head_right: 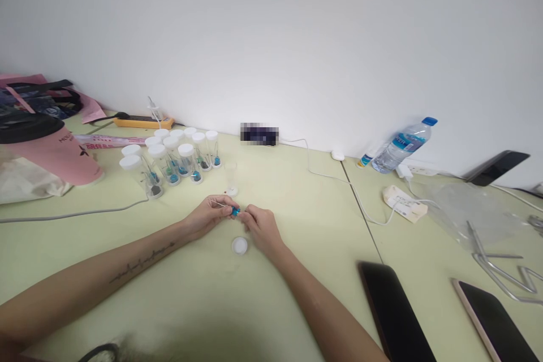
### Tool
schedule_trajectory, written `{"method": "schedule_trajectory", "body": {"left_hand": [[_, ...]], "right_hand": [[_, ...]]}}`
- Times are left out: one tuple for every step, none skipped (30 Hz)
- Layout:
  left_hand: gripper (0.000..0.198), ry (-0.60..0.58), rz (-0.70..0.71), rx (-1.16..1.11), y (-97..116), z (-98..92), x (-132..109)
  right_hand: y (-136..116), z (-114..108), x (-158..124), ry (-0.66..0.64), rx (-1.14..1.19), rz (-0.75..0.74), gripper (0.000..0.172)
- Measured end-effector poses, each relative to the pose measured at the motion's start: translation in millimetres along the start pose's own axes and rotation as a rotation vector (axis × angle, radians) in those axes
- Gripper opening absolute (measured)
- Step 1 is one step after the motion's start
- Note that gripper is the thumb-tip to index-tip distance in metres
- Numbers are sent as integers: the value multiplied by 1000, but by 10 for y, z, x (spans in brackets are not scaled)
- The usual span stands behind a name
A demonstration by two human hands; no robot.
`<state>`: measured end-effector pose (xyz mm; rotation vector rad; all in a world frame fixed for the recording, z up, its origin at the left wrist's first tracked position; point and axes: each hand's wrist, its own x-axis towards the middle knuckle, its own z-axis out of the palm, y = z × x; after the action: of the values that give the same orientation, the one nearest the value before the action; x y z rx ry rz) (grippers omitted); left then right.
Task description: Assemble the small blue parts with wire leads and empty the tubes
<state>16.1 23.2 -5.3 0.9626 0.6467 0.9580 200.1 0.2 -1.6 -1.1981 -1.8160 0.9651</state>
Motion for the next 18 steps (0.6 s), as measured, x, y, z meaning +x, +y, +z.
{"method": "schedule_trajectory", "body": {"left_hand": [[17,-4,-1,4,-1,1,-1],[17,-3,0,4,-3,2,-2],[17,3,2,0,-5,1,-2],[17,13,5,-6,-7,0,0],[17,20,8,-10,-9,-2,1],[17,21,8,-7,-10,-4,2],[17,16,8,2,-11,-5,3],[18,7,9,15,-10,-6,3],[18,-4,9,28,-8,-6,3],[18,-10,9,37,-6,-5,3],[18,-10,9,42,-2,-3,2],[19,-2,11,39,1,-1,3],[19,10,12,31,4,1,3],[19,22,14,22,6,3,4],[19,32,16,14,7,4,5],[19,38,16,8,6,6,6],[19,38,13,4,5,7,6],[19,32,10,2,4,8,5]], "right_hand": [[1,-2,2,-23,2,3,32],[0,-4,4,-25,-2,3,32],[0,-4,6,-3,-10,4,28],[0,-4,8,34,-21,7,23],[1,-3,9,61,-29,10,20],[4,-3,10,64,-26,14,21],[8,-3,10,41,-14,20,24],[13,-3,10,2,1,26,31],[18,-4,10,-38,14,31,38],[22,-5,10,-69,22,33,44],[24,-5,10,-82,21,31,46],[26,-4,11,-70,14,27,43],[26,-3,12,-44,6,21,36],[25,0,14,-11,4,15,27],[24,2,15,22,7,10,20],[23,3,16,51,13,9,19],[22,3,17,67,21,13,20],[20,2,17,58,30,18,20]]}}
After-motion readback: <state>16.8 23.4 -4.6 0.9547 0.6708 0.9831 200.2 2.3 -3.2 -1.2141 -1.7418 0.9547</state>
